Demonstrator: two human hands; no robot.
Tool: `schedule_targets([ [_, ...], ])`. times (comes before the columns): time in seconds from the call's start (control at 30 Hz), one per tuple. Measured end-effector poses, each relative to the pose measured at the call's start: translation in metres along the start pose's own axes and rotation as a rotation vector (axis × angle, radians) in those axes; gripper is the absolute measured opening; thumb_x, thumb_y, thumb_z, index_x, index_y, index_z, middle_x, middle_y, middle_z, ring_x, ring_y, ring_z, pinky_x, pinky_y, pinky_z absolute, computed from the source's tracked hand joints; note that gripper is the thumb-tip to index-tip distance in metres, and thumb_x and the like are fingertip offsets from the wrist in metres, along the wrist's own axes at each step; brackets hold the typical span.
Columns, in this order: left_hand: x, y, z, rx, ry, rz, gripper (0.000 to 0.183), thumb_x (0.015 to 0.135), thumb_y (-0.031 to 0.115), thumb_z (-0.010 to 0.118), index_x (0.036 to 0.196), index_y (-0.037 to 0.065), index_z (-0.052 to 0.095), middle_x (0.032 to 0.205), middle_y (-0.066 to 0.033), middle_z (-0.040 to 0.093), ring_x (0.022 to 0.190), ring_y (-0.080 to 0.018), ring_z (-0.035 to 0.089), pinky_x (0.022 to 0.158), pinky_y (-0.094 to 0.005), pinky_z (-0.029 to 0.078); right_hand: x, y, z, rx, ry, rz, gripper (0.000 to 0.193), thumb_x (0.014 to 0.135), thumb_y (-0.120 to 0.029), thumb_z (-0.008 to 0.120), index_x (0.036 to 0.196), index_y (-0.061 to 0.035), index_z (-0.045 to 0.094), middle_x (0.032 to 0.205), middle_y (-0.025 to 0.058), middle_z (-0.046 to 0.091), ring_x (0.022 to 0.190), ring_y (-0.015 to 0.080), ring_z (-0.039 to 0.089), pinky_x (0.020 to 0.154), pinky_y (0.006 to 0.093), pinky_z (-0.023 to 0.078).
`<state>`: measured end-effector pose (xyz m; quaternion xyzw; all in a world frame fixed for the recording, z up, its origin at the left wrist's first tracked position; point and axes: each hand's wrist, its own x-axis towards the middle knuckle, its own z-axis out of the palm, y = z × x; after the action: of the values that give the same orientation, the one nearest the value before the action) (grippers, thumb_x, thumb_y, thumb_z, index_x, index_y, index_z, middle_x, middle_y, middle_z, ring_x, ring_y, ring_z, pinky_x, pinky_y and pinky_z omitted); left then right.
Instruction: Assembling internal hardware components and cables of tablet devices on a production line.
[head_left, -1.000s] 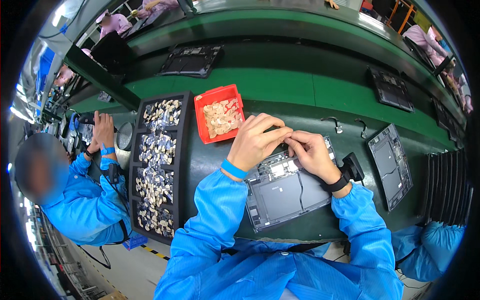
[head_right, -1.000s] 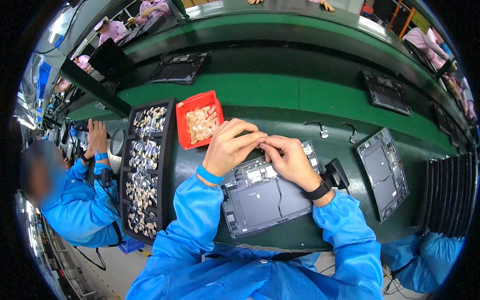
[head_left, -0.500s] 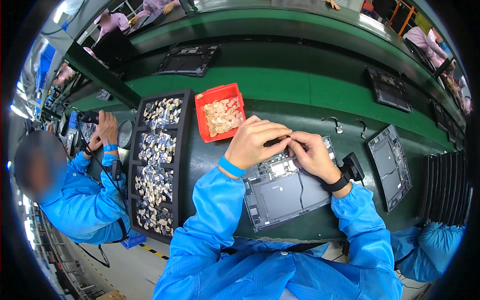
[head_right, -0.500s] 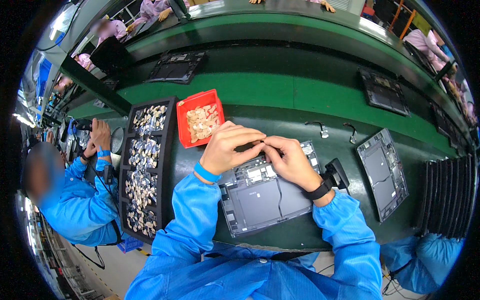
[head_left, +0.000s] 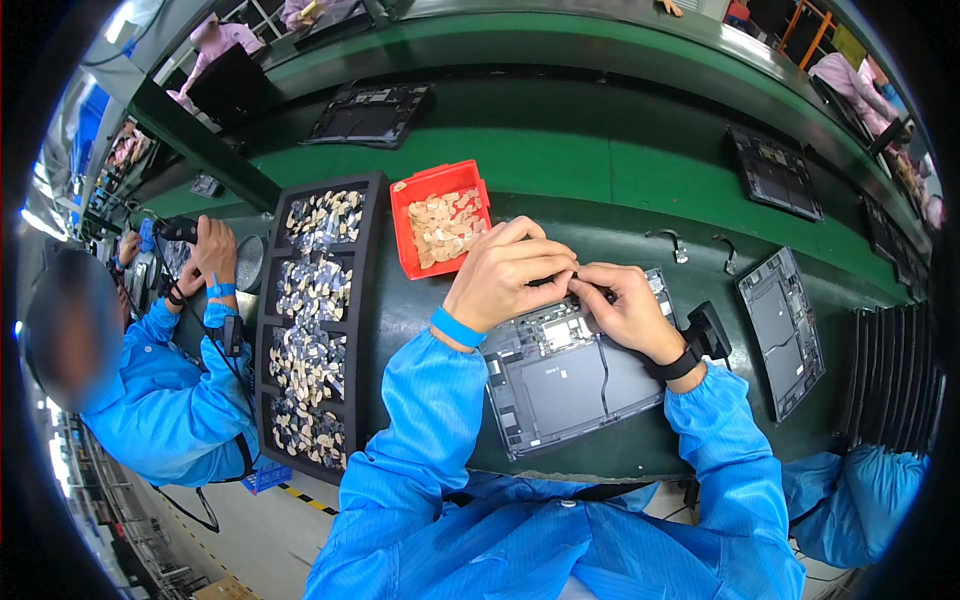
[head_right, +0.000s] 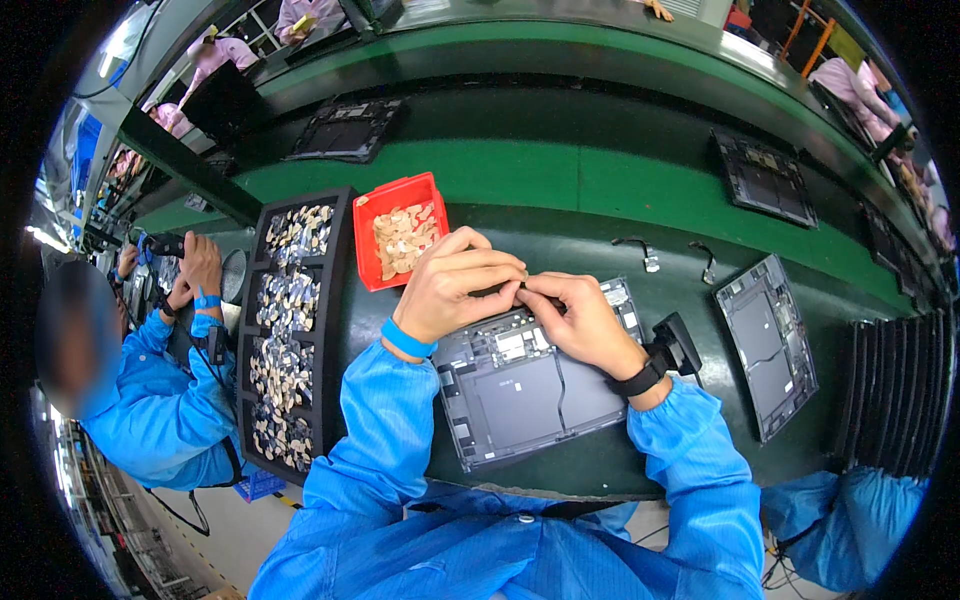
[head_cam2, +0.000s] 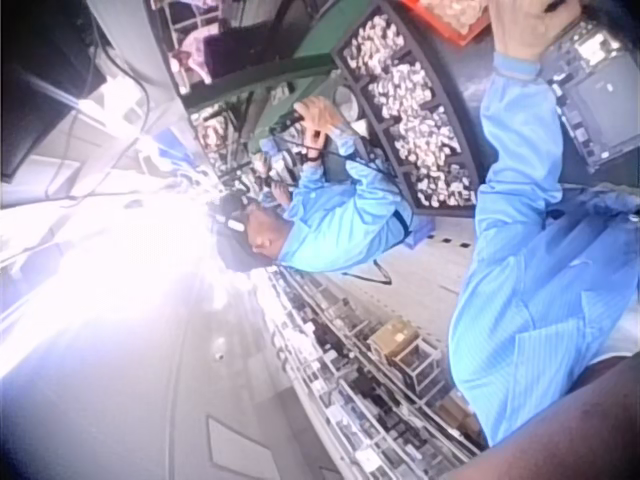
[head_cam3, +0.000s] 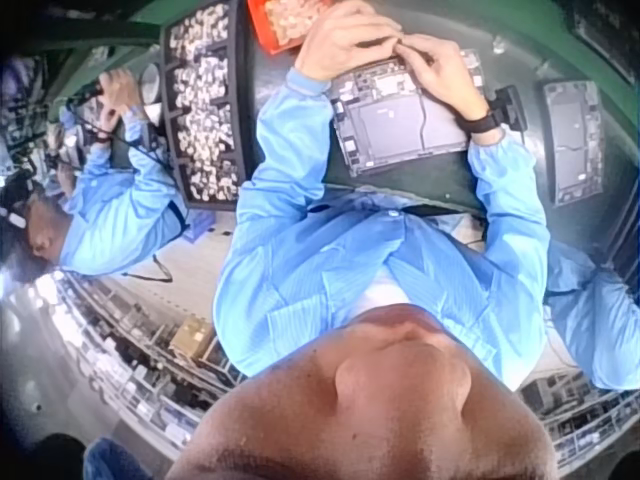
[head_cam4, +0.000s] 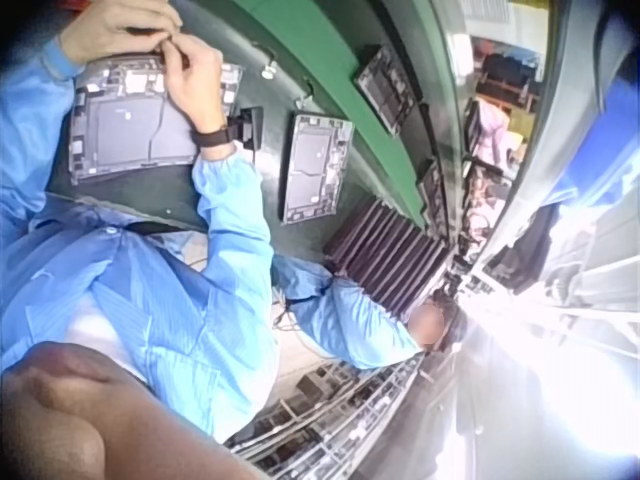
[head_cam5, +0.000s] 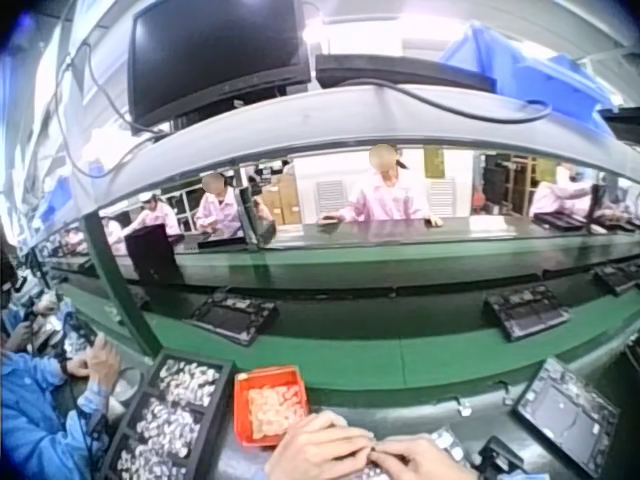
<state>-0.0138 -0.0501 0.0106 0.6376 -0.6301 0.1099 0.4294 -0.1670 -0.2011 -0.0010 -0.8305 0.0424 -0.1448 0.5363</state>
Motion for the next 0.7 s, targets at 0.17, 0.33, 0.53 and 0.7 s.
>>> schedule_targets([
  [0.17, -0.002, -0.001, 0.003, 0.052, -0.012, 0.017, 0.011, 0.072, 0.01, 0.081, 0.081, 0.011, 0.075, 0.087, 0.0049, 0.074, 0.079, -0.0175, 0.06, 0.064, -0.0331, 0.049, -0.001, 0.002, 0.001, 0.004, -0.016, 0.005, 0.015, 0.097, -0.006, 0.064, 0.106, 0.0037, 0.072, 0.085, 0.0159, 0.071, 0.068, 0.0188, 0.065, 0.062, 0.0316, 0.05],
  [0.33, 0.0, -0.003, -0.004, 0.065, 0.03, 0.014, 0.011, 0.071, 0.011, 0.081, 0.078, 0.011, 0.072, 0.084, 0.0052, 0.073, 0.078, -0.0164, 0.061, 0.063, -0.0335, 0.046, 0.0, -0.003, 0.001, 0.015, -0.055, 0.062, 0.015, 0.098, -0.006, 0.064, 0.106, 0.0021, 0.073, 0.083, 0.0129, 0.073, 0.066, 0.0143, 0.064, 0.059, 0.0302, 0.049],
  [0.53, -0.009, -0.027, -0.062, 0.411, 0.278, -0.201, 0.015, 0.073, 0.005, 0.077, 0.088, 0.009, 0.075, 0.089, -0.0041, 0.074, 0.081, -0.0259, 0.067, 0.074, -0.0371, 0.054, 0.002, -0.002, 0.003, 0.129, 0.039, 0.08, 0.021, 0.1, -0.008, 0.064, 0.117, 0.0011, 0.074, 0.086, 0.0085, 0.073, 0.068, 0.0081, 0.061, 0.059, 0.0255, 0.047],
  [0.7, 0.005, -0.011, -0.034, 0.286, 0.485, -0.434, 0.01, 0.08, 0.008, 0.076, 0.091, 0.007, 0.075, 0.089, -0.009, 0.073, 0.085, -0.0273, 0.068, 0.076, -0.0388, 0.054, 0.004, 0.011, 0.004, 0.006, 0.186, -0.025, 0.023, 0.099, -0.005, 0.064, 0.121, -0.0008, 0.073, 0.089, 0.0064, 0.067, 0.07, 0.0082, 0.059, 0.061, 0.024, 0.047],
])
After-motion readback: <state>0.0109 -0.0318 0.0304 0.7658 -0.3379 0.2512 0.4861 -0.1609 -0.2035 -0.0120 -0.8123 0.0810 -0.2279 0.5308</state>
